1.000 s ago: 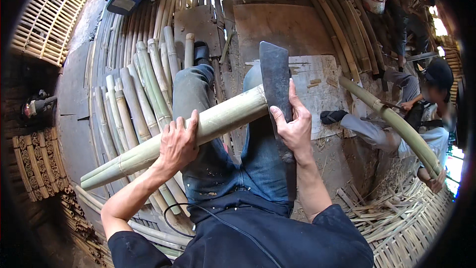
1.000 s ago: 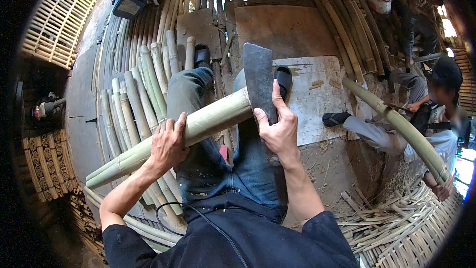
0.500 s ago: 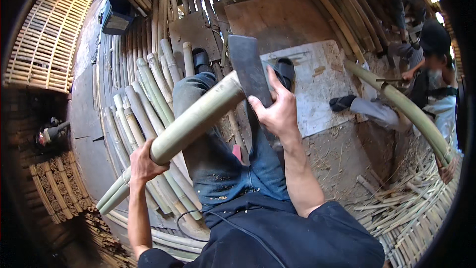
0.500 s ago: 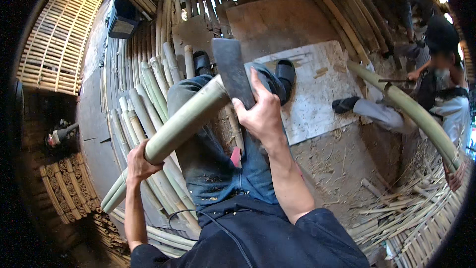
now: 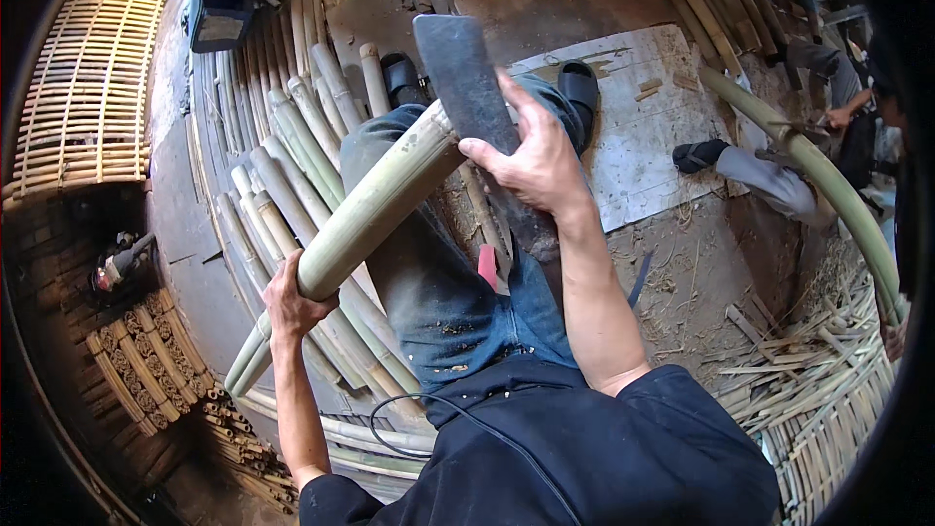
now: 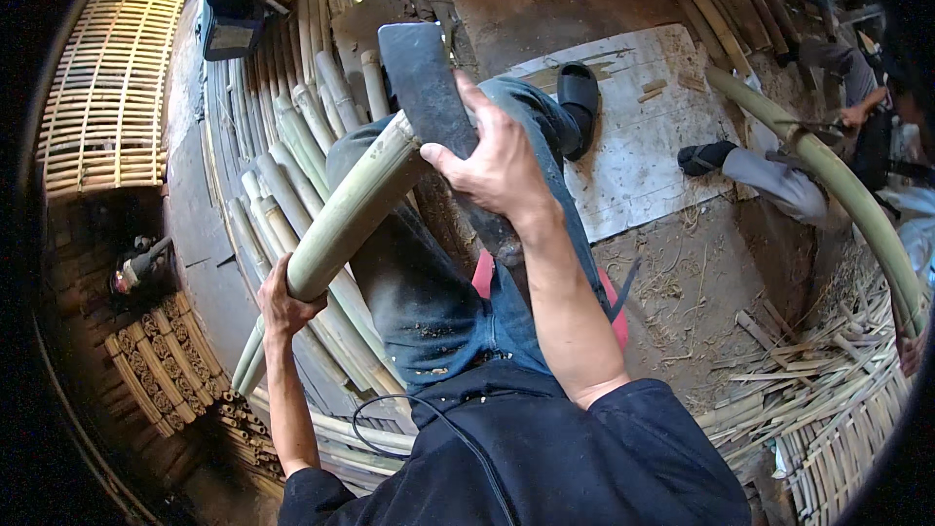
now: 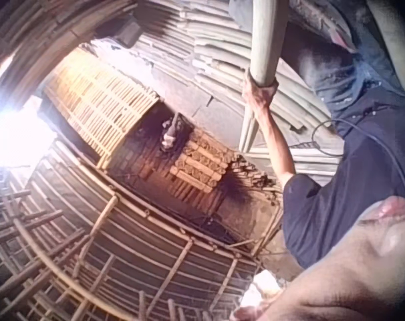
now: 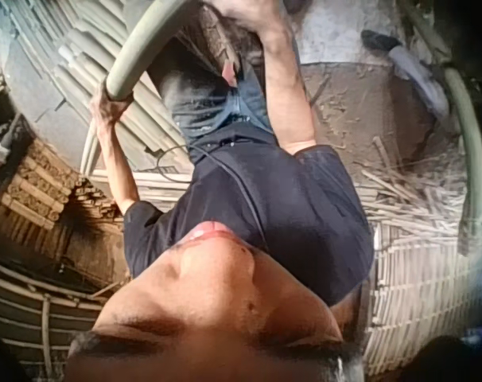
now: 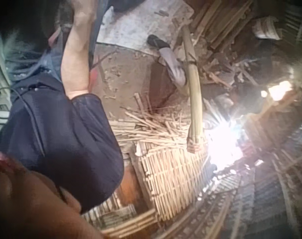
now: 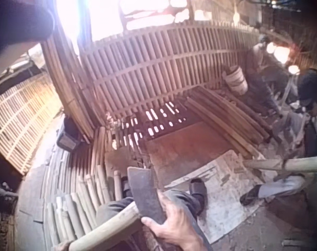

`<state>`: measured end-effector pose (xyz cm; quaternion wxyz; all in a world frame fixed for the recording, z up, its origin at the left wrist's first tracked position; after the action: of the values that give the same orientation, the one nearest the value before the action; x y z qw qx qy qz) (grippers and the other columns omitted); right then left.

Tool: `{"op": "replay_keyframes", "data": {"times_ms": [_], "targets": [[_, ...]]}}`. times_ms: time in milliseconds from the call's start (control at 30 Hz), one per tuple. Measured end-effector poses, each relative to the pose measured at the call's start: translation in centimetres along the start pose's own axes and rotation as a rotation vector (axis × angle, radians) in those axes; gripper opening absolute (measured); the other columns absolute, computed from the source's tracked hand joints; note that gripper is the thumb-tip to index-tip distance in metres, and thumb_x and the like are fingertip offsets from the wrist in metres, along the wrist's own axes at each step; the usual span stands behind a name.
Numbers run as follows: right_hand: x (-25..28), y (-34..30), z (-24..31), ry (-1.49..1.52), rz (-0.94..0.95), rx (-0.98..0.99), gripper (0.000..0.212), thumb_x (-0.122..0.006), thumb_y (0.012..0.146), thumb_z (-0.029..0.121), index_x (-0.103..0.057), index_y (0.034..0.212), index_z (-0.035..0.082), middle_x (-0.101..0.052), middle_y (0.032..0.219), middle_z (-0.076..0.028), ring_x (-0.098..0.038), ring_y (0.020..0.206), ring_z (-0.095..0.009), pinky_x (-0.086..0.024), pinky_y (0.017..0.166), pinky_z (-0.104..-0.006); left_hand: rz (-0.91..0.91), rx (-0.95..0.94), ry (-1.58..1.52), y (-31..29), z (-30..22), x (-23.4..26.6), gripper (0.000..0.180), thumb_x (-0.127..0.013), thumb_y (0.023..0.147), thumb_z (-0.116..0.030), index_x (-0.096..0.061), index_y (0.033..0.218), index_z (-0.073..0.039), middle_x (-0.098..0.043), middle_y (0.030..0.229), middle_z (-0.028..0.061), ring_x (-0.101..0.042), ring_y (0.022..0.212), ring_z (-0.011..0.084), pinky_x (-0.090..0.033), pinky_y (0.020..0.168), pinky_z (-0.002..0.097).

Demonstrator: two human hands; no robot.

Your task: Scraping the surface and nodes of a bamboo pole using a machete.

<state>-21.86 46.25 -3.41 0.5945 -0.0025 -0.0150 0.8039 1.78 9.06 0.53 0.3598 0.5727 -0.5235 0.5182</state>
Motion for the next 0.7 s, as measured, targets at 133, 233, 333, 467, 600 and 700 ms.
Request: {"op": "replay_keyframes", "data": {"times_ms": [133,233,333,467,600,700], "targets": [[0.3,0.0,0.4,-0.072,-0.093,0.118,0.094,-0.085,0.085,0.01,-0.039,0.166,-0.006,-0.073,0.138,-0.023,-0.071,0.126,-0.022,-0.053,0.111,-0.0314,0.052,0.002,-0.041,0.9,-1.1,0.1,0.073,-0.092,0.061,-0.025,-0.066,0.127,-0.008,-0.077,0.106,0.0212,-0.077,0.097,0.0417,-0.06,0.084,0.0501],[0.5,0.0,0.1,0.095,-0.089,0.065,0.095,-0.084,0.085,0.003,-0.037,0.167,-0.007,-0.074,0.138,-0.021,-0.072,0.122,-0.021,-0.054,0.109,-0.0308,0.155,0.031,-0.089,2.2,-1.5,0.9,0.072,-0.091,0.06,-0.023,-0.065,0.125,-0.006,-0.077,0.104,0.0217,-0.077,0.097,0.0418,-0.06,0.084,0.0491],[1.0,0.0,-0.7,0.035,-0.115,0.091,0.097,-0.084,0.086,0.005,-0.035,0.169,-0.001,-0.075,0.137,-0.021,-0.075,0.117,-0.023,-0.056,0.107,-0.0314,0.243,0.034,-0.113,2.9,-1.8,1.7,0.075,-0.091,0.058,-0.023,-0.064,0.126,-0.005,-0.077,0.101,0.0223,-0.076,0.096,0.0431,-0.06,0.084,0.0495],[-3.6,-1.9,0.1,-0.257,0.024,0.197,0.098,-0.084,0.085,0.015,-0.037,0.171,0.015,-0.071,0.138,-0.03,-0.075,0.121,-0.041,-0.056,0.115,-0.0391,0.344,0.077,-0.057,4.0,-3.2,2.3,0.08,-0.091,0.058,-0.029,-0.064,0.131,-0.009,-0.076,0.104,0.0217,-0.074,0.099,0.043,-0.059,0.091,0.0516],[-8.5,-3.9,1.7,-0.296,0.22,0.1,0.101,-0.085,0.083,0.018,-0.037,0.171,0.032,-0.074,0.111,-0.035,-0.078,0.101,-0.048,-0.06,0.104,-0.0478,0.263,0.047,-0.044,3.2,-2.5,1.4,0.076,-0.091,0.059,-0.023,-0.064,0.127,-0.005,-0.076,0.104,0.0234,-0.075,0.098,0.0452,-0.059,0.085,0.0517],[-4.1,-2.5,3.2,-0.242,0.083,-0.093,0.088,-0.086,0.085,0.009,-0.05,0.166,0.017,-0.073,0.143,-0.022,-0.074,0.126,-0.028,-0.053,0.113,-0.0343,0.149,0.067,-0.031,1.4,-2.7,0.0,0.075,-0.091,0.061,-0.022,-0.063,0.129,-0.006,-0.075,0.106,0.023,-0.074,0.098,0.0455,-0.059,0.085,0.0521]]}}
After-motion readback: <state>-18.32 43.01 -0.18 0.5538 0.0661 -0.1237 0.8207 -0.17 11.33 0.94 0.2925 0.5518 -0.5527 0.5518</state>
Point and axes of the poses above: each hand's wrist, its own y-axis towards the middle knuckle, its own x-axis out of the back of the hand, z = x × y, the point moved 1 cm from there along y, towards the middle knuckle
